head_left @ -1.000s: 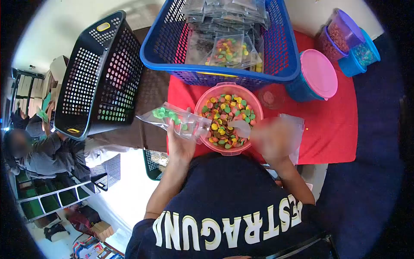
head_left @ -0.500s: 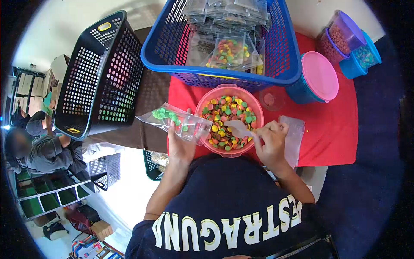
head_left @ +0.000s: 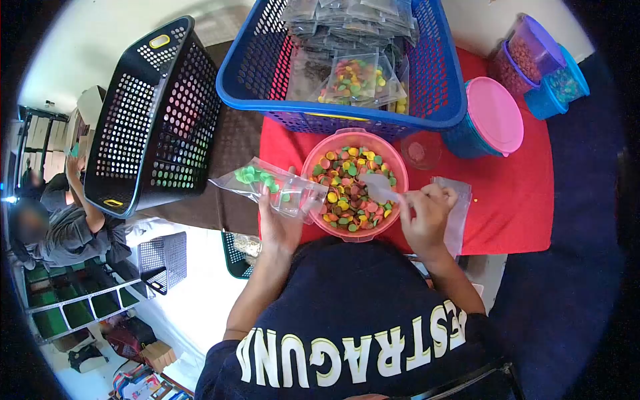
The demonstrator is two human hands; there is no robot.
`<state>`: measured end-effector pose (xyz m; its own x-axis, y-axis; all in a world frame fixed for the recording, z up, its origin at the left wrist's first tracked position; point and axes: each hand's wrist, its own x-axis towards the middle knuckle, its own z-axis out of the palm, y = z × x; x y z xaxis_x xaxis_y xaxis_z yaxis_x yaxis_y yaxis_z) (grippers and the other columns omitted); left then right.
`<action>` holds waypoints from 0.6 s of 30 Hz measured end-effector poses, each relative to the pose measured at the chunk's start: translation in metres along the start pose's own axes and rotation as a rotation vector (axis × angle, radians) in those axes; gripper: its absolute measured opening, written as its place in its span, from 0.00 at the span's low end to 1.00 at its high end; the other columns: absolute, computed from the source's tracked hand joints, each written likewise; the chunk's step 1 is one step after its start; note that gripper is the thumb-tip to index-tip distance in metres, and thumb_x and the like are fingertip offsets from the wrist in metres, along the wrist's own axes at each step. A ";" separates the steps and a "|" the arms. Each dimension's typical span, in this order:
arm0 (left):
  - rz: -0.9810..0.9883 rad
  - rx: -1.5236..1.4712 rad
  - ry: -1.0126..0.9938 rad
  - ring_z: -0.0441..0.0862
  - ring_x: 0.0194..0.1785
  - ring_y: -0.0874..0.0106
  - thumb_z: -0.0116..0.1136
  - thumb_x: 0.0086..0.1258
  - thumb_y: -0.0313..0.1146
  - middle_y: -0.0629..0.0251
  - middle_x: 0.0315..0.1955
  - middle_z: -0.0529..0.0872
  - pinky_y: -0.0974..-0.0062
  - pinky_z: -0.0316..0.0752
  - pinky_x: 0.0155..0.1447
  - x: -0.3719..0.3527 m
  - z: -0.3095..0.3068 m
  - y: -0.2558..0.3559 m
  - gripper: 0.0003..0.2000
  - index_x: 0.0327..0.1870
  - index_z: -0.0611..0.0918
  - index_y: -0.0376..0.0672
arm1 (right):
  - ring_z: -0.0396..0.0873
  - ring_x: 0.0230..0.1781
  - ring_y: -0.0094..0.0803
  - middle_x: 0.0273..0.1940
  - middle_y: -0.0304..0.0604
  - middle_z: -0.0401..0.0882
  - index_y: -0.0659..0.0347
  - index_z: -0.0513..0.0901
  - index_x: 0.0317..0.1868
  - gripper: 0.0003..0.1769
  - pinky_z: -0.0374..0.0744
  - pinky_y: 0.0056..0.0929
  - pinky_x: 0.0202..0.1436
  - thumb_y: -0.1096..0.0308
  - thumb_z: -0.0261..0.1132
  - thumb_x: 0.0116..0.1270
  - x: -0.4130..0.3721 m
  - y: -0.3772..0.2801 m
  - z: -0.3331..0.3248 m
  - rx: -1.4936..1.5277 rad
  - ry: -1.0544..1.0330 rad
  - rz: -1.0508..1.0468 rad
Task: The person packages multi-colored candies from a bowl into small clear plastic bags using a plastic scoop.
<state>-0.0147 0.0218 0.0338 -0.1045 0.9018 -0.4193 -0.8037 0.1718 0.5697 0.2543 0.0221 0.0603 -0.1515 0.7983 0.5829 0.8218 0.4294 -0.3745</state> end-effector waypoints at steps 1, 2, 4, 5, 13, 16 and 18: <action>0.001 0.000 0.002 0.68 0.71 0.56 0.54 0.72 0.58 0.58 0.71 0.68 0.48 0.68 0.72 0.001 -0.003 0.001 0.34 0.73 0.61 0.53 | 0.73 0.31 0.32 0.25 0.35 0.72 0.54 0.78 0.30 0.11 0.62 0.42 0.47 0.71 0.75 0.55 0.000 0.003 -0.001 -0.018 0.036 0.018; -0.008 -0.002 -0.035 0.66 0.73 0.56 0.56 0.71 0.57 0.57 0.72 0.66 0.44 0.65 0.72 0.002 -0.008 0.001 0.37 0.75 0.55 0.57 | 0.73 0.31 0.32 0.25 0.35 0.72 0.54 0.78 0.30 0.11 0.62 0.42 0.47 0.71 0.75 0.55 0.001 0.006 -0.002 -0.017 0.036 0.019; -0.017 -0.003 -0.079 0.64 0.74 0.56 0.58 0.70 0.56 0.56 0.74 0.65 0.41 0.63 0.73 0.003 -0.008 -0.001 0.40 0.77 0.50 0.61 | 0.73 0.32 0.32 0.26 0.34 0.73 0.53 0.79 0.31 0.10 0.62 0.42 0.47 0.70 0.75 0.55 0.000 0.013 -0.003 -0.057 0.040 0.013; -0.017 -0.002 -0.063 0.64 0.74 0.56 0.58 0.70 0.56 0.56 0.73 0.65 0.41 0.64 0.73 0.002 -0.006 -0.001 0.39 0.77 0.51 0.61 | 0.73 0.32 0.32 0.26 0.34 0.73 0.53 0.79 0.31 0.10 0.62 0.42 0.47 0.70 0.75 0.55 0.001 0.012 -0.005 -0.061 0.040 0.015; 0.009 0.020 -0.051 0.65 0.74 0.55 0.57 0.71 0.57 0.56 0.73 0.66 0.40 0.66 0.71 0.003 -0.008 -0.002 0.38 0.76 0.53 0.60 | 0.73 0.34 0.32 0.28 0.33 0.75 0.53 0.81 0.33 0.09 0.63 0.44 0.49 0.69 0.75 0.56 0.003 0.008 -0.009 -0.099 0.109 0.016; 0.011 0.016 -0.076 0.66 0.73 0.56 0.57 0.70 0.58 0.57 0.71 0.67 0.42 0.67 0.72 0.003 -0.007 -0.003 0.35 0.74 0.59 0.57 | 0.73 0.34 0.32 0.28 0.33 0.76 0.53 0.81 0.33 0.09 0.63 0.43 0.49 0.69 0.75 0.55 0.000 0.008 -0.002 -0.053 0.060 0.025; 0.003 0.026 -0.057 0.66 0.73 0.56 0.57 0.70 0.58 0.58 0.71 0.66 0.42 0.67 0.72 0.002 -0.004 -0.002 0.37 0.75 0.58 0.56 | 0.74 0.35 0.32 0.28 0.32 0.76 0.53 0.81 0.33 0.09 0.63 0.43 0.49 0.69 0.75 0.56 0.000 0.010 0.004 -0.058 0.036 0.040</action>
<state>-0.0160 0.0213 0.0293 -0.0730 0.9234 -0.3767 -0.7875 0.1784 0.5899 0.2602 0.0278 0.0537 -0.0991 0.7984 0.5940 0.8574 0.3714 -0.3562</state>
